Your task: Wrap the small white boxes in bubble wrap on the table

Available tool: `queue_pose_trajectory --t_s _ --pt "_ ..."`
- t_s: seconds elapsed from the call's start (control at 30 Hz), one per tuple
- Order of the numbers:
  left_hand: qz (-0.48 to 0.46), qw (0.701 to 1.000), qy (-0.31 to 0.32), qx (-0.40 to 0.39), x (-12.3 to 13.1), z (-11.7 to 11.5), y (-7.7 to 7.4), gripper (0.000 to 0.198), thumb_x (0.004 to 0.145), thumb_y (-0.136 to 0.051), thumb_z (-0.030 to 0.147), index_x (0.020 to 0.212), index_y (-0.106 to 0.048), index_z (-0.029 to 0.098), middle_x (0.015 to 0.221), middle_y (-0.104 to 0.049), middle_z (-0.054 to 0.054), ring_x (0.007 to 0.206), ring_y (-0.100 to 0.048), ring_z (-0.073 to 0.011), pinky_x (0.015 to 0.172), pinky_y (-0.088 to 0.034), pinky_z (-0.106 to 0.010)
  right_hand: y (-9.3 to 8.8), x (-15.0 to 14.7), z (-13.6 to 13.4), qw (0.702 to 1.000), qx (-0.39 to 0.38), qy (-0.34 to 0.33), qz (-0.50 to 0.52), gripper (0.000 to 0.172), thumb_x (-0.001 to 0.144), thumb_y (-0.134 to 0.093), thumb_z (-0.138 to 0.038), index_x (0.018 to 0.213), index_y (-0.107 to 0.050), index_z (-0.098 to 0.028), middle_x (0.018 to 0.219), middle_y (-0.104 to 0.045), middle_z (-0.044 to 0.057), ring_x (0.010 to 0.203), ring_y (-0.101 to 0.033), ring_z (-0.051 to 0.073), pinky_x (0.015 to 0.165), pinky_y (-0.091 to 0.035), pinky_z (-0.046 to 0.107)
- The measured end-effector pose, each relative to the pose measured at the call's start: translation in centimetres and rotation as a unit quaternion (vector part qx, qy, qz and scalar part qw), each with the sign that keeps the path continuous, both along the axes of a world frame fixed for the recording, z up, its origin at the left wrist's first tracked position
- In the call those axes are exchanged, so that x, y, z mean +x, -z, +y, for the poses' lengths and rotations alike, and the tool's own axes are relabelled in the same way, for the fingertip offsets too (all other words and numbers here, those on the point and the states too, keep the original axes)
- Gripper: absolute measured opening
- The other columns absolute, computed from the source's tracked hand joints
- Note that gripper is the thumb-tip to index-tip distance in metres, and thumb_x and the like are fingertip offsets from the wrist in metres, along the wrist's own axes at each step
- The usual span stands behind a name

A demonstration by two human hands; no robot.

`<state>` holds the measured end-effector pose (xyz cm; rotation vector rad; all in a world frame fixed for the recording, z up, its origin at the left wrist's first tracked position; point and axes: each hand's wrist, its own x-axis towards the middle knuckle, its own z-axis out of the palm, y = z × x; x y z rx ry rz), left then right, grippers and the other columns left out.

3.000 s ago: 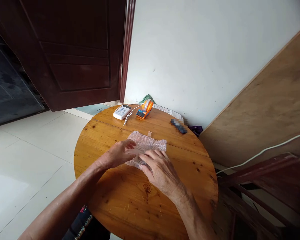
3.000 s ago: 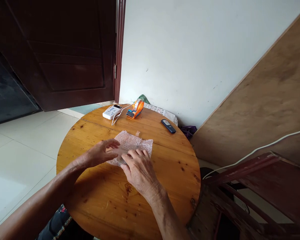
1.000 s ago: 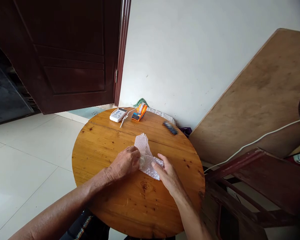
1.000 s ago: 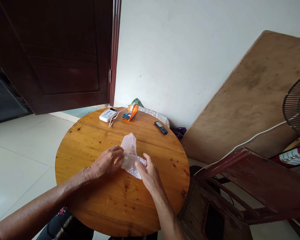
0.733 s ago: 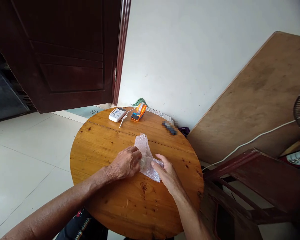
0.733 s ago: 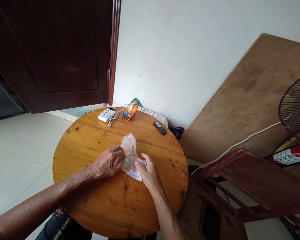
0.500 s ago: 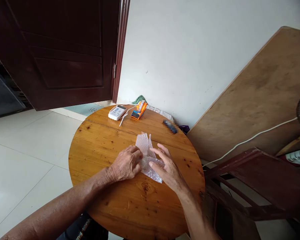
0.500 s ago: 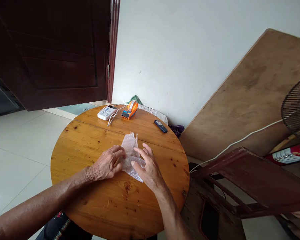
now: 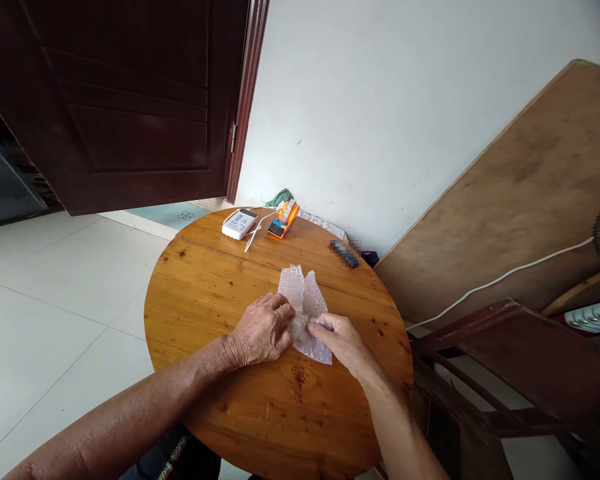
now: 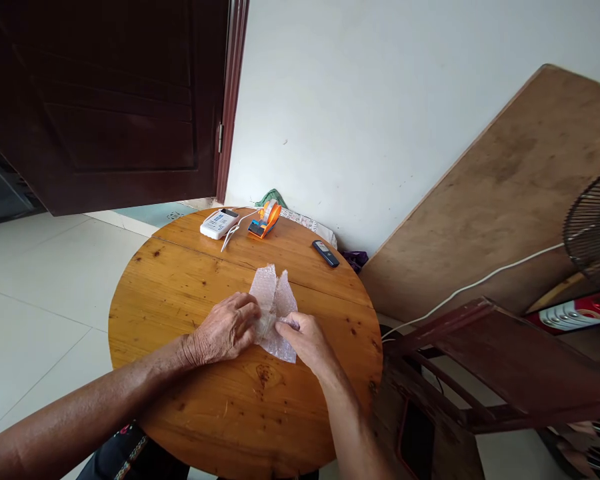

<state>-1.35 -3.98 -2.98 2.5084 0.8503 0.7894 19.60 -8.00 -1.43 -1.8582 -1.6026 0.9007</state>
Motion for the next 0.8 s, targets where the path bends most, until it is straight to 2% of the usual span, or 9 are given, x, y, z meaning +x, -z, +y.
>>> queue_pose_trajectory --t_s 0.13,0.23,0.3,0.37,0.4,0.47,0.57,0.67,0.8 --pt "0.009 1.000 -0.005 0.000 0.0 -0.2 0.0 0.016 0.080 -0.051 0.020 0.094 -0.059 0.018 0.099 -0.061 -0.009 0.091 -0.057 -0.0241 0.088 -0.048 -0.038 1.5 -1.2 0.2 0.994 0.070 0.088 -0.010 0.030 0.071 -0.059 -0.046 0.058 -0.047 -0.022 0.053 -0.039 -0.006 0.052 -0.036 0.011 0.050 -0.028 0.024" --pt "0.007 1.000 -0.009 -0.002 0.0 -0.3 0.0 0.022 0.080 -0.052 0.020 0.100 -0.061 0.019 0.103 -0.061 -0.009 0.094 -0.057 -0.0238 0.090 -0.048 -0.037 1.9 -1.9 0.7 0.984 0.123 0.123 -0.047 0.018 0.068 -0.060 -0.040 0.070 -0.057 -0.022 0.062 -0.057 -0.003 0.060 -0.051 0.015 0.057 -0.039 0.026" --pt "0.008 1.000 -0.007 0.000 0.0 -0.4 0.1 0.028 0.080 -0.053 0.019 0.106 -0.061 0.020 0.108 -0.061 -0.009 0.096 -0.057 -0.0239 0.090 -0.048 -0.037 2.0 -2.2 1.0 0.980 0.141 0.134 -0.046 0.026 0.067 -0.061 -0.038 0.087 -0.063 -0.022 0.080 -0.068 0.001 0.074 -0.061 0.019 0.068 -0.046 0.030" --pt "0.017 1.000 -0.006 0.003 0.0 -0.4 0.1 0.029 0.081 -0.052 0.019 0.108 -0.063 0.020 0.110 -0.060 -0.009 0.097 -0.057 -0.0241 0.089 -0.049 -0.037 2.0 -2.3 1.1 0.980 0.144 0.139 -0.010 0.041 0.067 -0.061 -0.037 0.104 -0.064 -0.021 0.094 -0.071 0.004 0.084 -0.065 0.022 0.074 -0.050 0.032" --pt "0.022 1.000 -0.007 0.005 0.0 -0.4 0.1 0.028 0.082 -0.052 0.020 0.107 -0.064 0.020 0.110 -0.060 -0.009 0.096 -0.057 -0.0242 0.087 -0.049 -0.037 2.0 -2.4 1.1 0.980 0.131 0.145 0.018 0.047 0.067 -0.061 -0.038 0.111 -0.063 -0.020 0.095 -0.071 0.005 0.084 -0.066 0.022 0.070 -0.051 0.031" --pt "0.029 0.999 -0.011 0.009 0.0 -0.4 0.2 0.027 0.083 -0.052 0.020 0.106 -0.066 0.020 0.109 -0.060 -0.010 0.096 -0.057 -0.0246 0.086 -0.049 -0.037 1.7 -2.6 0.8 0.979 0.084 0.166 0.083 0.059 0.069 -0.061 -0.041 0.123 -0.058 -0.019 0.092 -0.070 0.005 0.072 -0.065 0.021 0.053 -0.050 0.028" --pt "0.039 0.999 -0.017 0.012 0.1 -0.4 0.2 0.028 0.083 -0.053 0.022 0.107 -0.067 0.020 0.110 -0.060 -0.010 0.097 -0.057 -0.0254 0.087 -0.049 -0.038 0.9 -3.3 0.2 0.964 0.030 0.197 0.174 0.072 0.068 -0.064 -0.046 0.133 -0.050 -0.020 0.085 -0.067 0.002 0.051 -0.056 0.015 0.034 -0.038 0.023" --pt "0.049 0.998 -0.019 0.015 0.1 -0.4 0.0 0.028 0.083 -0.054 0.023 0.107 -0.068 0.020 0.110 -0.061 -0.010 0.096 -0.058 -0.0258 0.087 -0.049 -0.039 0.2 -3.9 -0.2 0.949 0.042 0.209 0.232 0.077 0.064 -0.068 -0.048 0.133 -0.048 -0.018 0.085 -0.066 0.002 0.045 -0.049 0.012 0.031 -0.036 0.022" --pt "0.053 0.998 -0.021 0.017 0.1 -0.4 -0.2 0.028 0.083 -0.056 0.025 0.108 -0.068 0.021 0.110 -0.062 -0.010 0.095 -0.058 -0.0256 0.087 -0.049 -0.039 -0.2 -4.7 -0.1 0.947 0.058 0.209 0.235 0.080 0.064 -0.068 -0.049 0.135 -0.045 -0.019 0.073 -0.062 -0.003 0.045 -0.046 0.012 0.033 -0.035 0.022"
